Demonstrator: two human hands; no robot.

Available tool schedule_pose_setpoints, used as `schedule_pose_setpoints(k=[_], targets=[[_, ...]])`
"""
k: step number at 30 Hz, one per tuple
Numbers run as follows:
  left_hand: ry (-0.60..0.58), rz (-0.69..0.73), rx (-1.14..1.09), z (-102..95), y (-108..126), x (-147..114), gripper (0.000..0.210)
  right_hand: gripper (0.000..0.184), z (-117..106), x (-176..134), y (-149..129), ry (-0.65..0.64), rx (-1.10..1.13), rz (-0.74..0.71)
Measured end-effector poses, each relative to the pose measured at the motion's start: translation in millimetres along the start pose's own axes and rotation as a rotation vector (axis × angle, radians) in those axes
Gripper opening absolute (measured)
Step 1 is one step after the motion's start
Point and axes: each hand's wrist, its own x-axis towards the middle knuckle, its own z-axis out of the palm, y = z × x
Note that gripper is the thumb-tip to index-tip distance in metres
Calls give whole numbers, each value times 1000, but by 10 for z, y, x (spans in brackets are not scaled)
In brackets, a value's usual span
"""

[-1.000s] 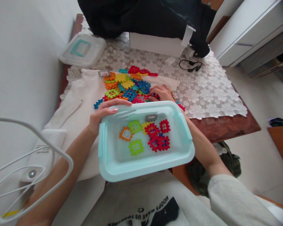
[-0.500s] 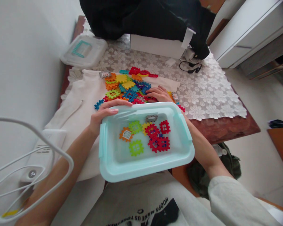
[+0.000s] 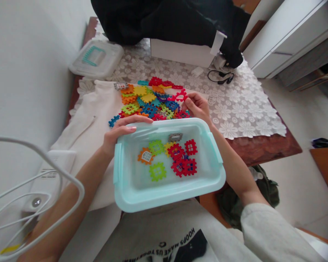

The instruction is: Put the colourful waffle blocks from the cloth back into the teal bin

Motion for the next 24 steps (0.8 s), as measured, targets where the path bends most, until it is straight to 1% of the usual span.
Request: schedule_pose_setpoints(k=[4,6,7,10,11,12,13,15,17,19,20,22,24], targets=[[-19,70,63,-22,-33,9,35,52,32,-44,-153,-3,243,62],[-27,93,68,-30,-45,14,36,49,32,-83,-245,-60,307,60],[-33,91,67,-33,-47,15,36,46,22,-99,-291,-110,317,55],[-40,76,67,-35,-45,10,38,37,-34,-129,-411,-342,238,52],[-38,73,69,-35,-44,7,37,38,-51,-133,-439,-413,196,60],[-33,74,71,-35,-44,5,37,42,-63,-134,-456,-456,162,71],[-26,79,72,-36,-46,3,36,48,-68,-132,-461,-460,138,77],[-17,90,74,-36,-55,0,34,61,-60,-118,-428,-387,88,77],[-16,98,73,-33,-63,-3,34,70,-48,-93,-341,-291,-48,67],[-18,98,74,-24,-63,-8,34,72,-54,-65,-217,-244,-311,30],[-17,97,76,-18,-59,-10,34,72,-64,-54,-149,-246,-478,4],[-17,87,79,-7,-44,-14,33,72,-93,-41,-18,-294,-801,-39],[-30,58,77,-2,-28,-14,35,67,-119,-35,88,-375,-1009,-51]])
